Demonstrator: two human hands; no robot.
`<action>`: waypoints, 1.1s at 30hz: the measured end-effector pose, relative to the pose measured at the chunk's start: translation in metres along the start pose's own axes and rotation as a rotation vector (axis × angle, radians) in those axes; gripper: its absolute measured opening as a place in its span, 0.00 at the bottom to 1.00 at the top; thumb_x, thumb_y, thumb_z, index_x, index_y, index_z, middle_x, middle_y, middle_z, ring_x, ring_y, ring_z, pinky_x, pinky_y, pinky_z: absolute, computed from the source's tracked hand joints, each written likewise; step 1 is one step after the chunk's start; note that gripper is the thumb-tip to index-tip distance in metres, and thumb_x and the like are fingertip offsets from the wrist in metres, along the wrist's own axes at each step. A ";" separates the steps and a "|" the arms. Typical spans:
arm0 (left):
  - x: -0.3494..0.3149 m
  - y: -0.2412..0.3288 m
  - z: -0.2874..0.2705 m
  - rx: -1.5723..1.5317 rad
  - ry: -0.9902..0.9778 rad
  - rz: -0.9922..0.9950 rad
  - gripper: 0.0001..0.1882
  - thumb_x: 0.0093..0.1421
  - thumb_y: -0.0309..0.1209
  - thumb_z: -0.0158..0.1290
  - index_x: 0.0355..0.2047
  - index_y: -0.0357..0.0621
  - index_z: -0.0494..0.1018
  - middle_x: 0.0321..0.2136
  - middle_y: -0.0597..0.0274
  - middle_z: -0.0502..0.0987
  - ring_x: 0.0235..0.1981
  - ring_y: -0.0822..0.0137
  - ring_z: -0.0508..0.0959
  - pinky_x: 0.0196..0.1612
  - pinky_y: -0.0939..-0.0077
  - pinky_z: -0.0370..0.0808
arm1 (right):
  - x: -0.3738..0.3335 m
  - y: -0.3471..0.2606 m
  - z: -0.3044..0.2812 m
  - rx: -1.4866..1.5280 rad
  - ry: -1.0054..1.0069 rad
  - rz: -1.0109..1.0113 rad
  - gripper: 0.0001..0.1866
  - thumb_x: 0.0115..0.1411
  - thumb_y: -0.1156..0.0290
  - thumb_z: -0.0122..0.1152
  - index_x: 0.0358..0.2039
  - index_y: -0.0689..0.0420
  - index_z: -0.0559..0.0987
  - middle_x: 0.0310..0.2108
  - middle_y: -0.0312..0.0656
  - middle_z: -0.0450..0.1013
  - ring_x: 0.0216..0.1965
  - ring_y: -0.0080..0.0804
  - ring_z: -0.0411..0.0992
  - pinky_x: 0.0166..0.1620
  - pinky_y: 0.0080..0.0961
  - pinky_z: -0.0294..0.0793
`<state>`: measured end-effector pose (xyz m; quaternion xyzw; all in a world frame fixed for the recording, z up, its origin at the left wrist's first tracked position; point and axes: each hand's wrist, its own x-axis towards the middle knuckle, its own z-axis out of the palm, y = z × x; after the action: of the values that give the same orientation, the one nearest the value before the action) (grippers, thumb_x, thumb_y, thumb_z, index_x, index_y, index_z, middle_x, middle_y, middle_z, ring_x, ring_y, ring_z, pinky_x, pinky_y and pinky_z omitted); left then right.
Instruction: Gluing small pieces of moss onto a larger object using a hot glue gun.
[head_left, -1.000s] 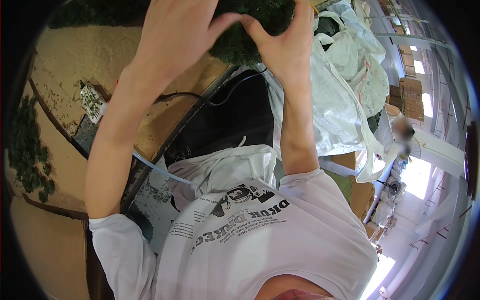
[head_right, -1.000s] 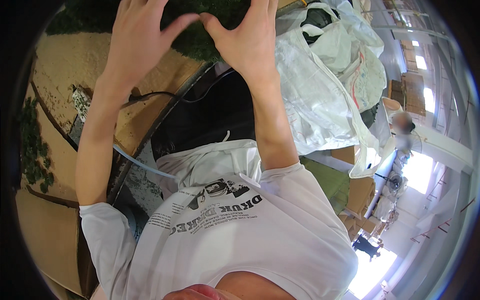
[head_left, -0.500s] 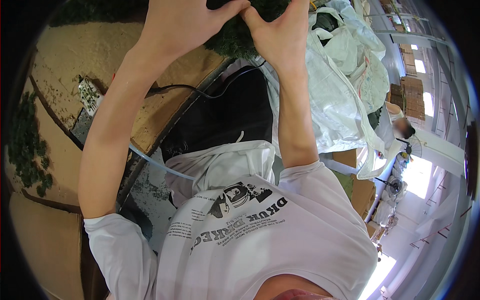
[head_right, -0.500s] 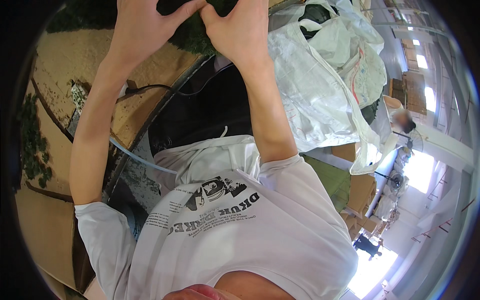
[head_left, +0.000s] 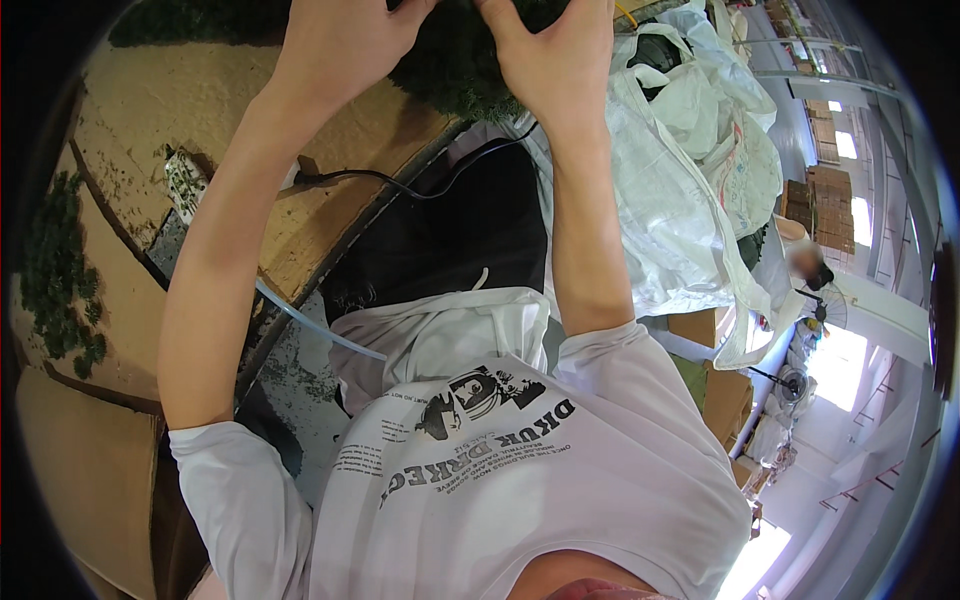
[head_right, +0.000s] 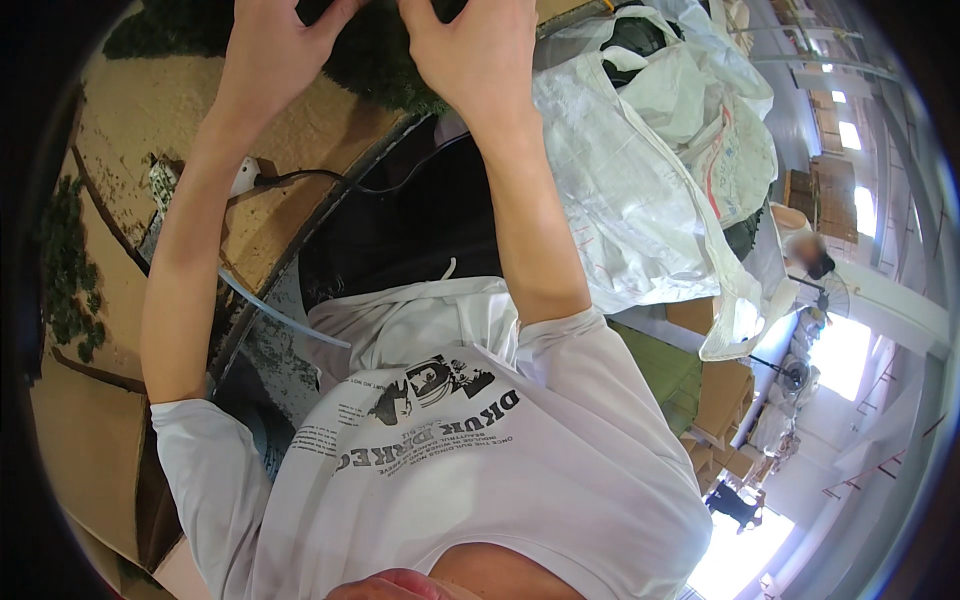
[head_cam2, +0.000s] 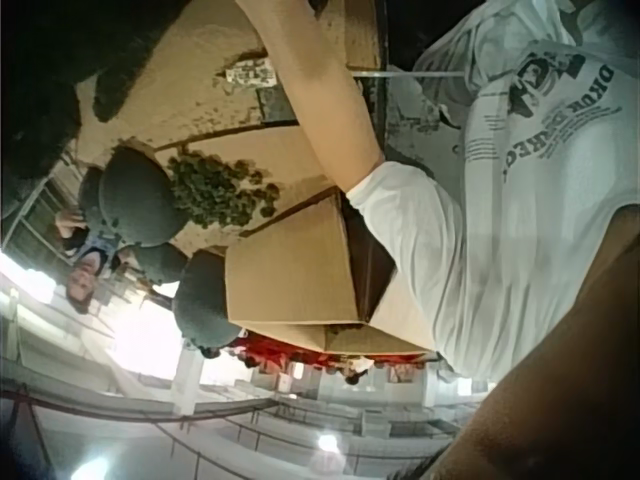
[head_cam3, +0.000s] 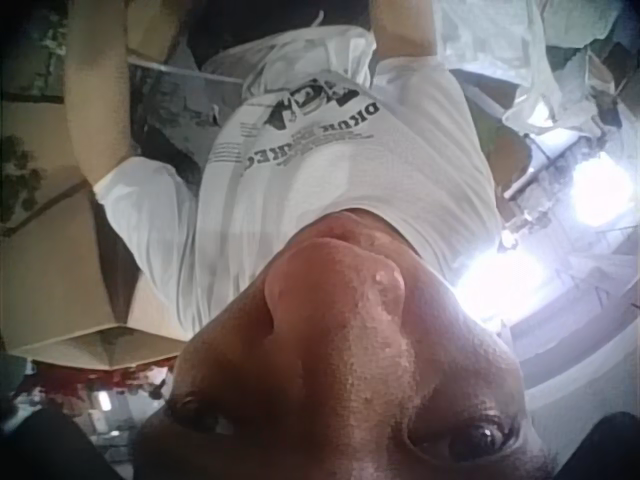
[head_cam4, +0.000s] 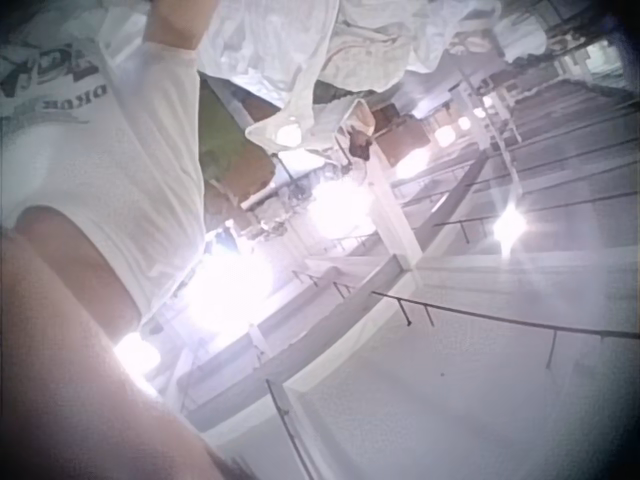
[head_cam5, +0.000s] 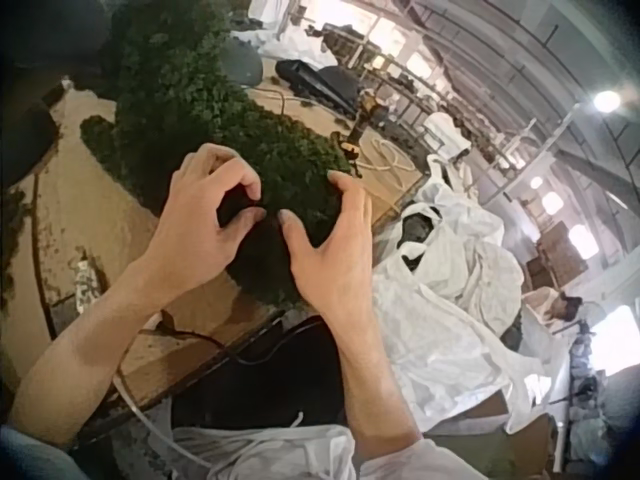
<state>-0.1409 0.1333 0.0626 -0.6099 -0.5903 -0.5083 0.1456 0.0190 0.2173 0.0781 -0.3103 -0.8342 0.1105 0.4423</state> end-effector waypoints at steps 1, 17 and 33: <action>0.001 0.000 0.000 -0.003 -0.001 0.001 0.16 0.53 0.18 0.65 0.37 0.46 0.71 0.41 0.56 0.70 0.47 0.51 0.70 0.53 0.56 0.65 | 0.002 0.002 0.000 0.018 0.002 0.012 0.32 0.57 0.69 0.73 0.59 0.63 0.70 0.53 0.58 0.72 0.57 0.56 0.72 0.59 0.41 0.71; -0.008 0.006 0.007 0.189 -0.014 0.199 0.11 0.55 0.29 0.68 0.35 0.48 0.78 0.59 0.46 0.68 0.64 0.41 0.64 0.64 0.44 0.60 | -0.004 0.013 -0.005 0.095 -0.011 0.032 0.30 0.59 0.69 0.72 0.59 0.64 0.71 0.52 0.58 0.74 0.55 0.53 0.74 0.58 0.39 0.72; 0.016 0.007 -0.001 0.041 -0.205 0.175 0.14 0.50 0.27 0.70 0.36 0.52 0.80 0.69 0.61 0.65 0.74 0.45 0.56 0.75 0.44 0.53 | 0.060 0.143 -0.031 0.620 0.118 0.293 0.36 0.58 0.63 0.76 0.60 0.71 0.71 0.57 0.55 0.74 0.59 0.40 0.73 0.60 0.35 0.74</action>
<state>-0.1386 0.1397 0.0787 -0.7047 -0.5567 -0.4166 0.1409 0.0795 0.3633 0.0707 -0.2836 -0.6805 0.4030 0.5423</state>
